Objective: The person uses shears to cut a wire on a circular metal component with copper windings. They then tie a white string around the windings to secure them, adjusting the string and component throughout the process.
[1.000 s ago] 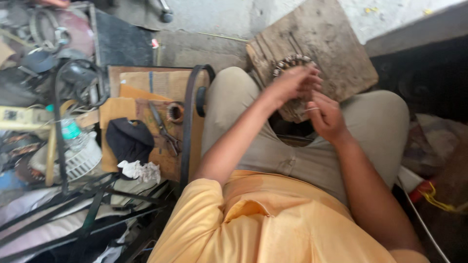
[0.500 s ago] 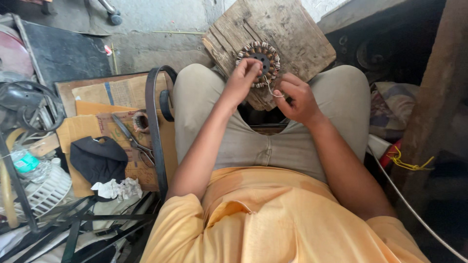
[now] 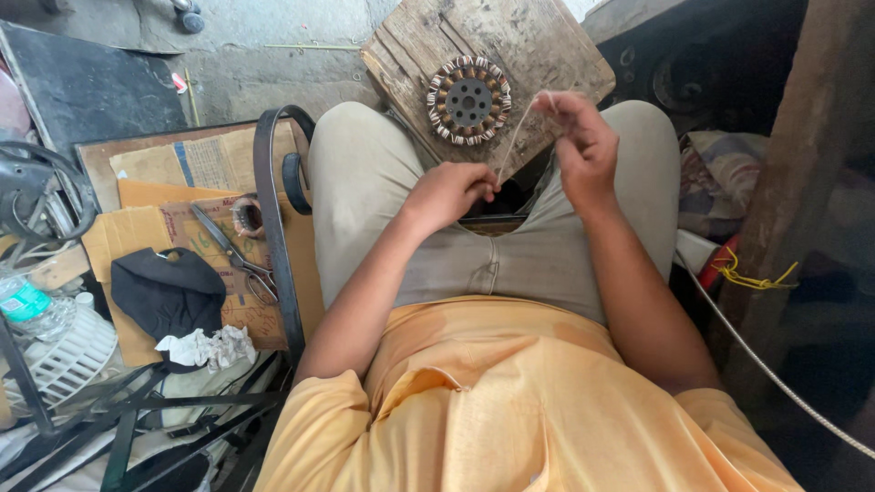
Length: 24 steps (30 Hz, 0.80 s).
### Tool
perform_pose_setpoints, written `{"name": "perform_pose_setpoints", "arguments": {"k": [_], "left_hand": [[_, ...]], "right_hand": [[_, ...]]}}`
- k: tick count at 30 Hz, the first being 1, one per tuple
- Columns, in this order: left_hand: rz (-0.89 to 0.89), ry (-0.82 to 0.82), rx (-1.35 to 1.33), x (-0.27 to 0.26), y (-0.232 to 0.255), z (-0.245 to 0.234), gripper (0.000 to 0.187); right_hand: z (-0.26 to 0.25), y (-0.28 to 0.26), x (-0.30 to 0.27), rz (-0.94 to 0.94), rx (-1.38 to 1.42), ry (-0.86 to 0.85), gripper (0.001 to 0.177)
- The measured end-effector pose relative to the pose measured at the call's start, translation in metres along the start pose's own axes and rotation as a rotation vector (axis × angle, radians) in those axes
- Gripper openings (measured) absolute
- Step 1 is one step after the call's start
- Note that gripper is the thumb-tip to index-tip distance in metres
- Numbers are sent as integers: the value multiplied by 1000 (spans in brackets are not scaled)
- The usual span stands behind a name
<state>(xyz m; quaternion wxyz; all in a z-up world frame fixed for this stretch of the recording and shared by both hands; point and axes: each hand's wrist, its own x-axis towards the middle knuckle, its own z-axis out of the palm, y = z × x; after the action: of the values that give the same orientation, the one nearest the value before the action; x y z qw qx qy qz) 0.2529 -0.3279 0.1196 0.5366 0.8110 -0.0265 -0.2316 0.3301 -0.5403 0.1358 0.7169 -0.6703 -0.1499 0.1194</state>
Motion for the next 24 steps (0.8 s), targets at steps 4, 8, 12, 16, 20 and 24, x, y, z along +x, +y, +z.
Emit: {"name": "perform_pose_setpoints", "arguments": {"k": [4, 8, 12, 16, 20, 24], "left_hand": [[-24, 11, -25, -4, -12, -4, 14], [-114, 153, -244, -4, -20, -9, 16], [-52, 443, -308, 5, -16, -4, 14], [119, 472, -282, 12, 0, 9, 14], [255, 446, -208, 17, 6, 11, 20], [248, 429, -144, 23, -8, 7, 19]], "right_hand": [[-6, 11, 3, 29, -2, 14, 48], [-9, 19, 3, 58, 88, 10, 44], [-6, 25, 4, 159, 102, -52, 32], [-4, 31, 3, 212, 173, -126, 34], [5, 34, 2, 193, 44, -172, 30], [17, 25, 1, 45, -493, -153, 27]]}}
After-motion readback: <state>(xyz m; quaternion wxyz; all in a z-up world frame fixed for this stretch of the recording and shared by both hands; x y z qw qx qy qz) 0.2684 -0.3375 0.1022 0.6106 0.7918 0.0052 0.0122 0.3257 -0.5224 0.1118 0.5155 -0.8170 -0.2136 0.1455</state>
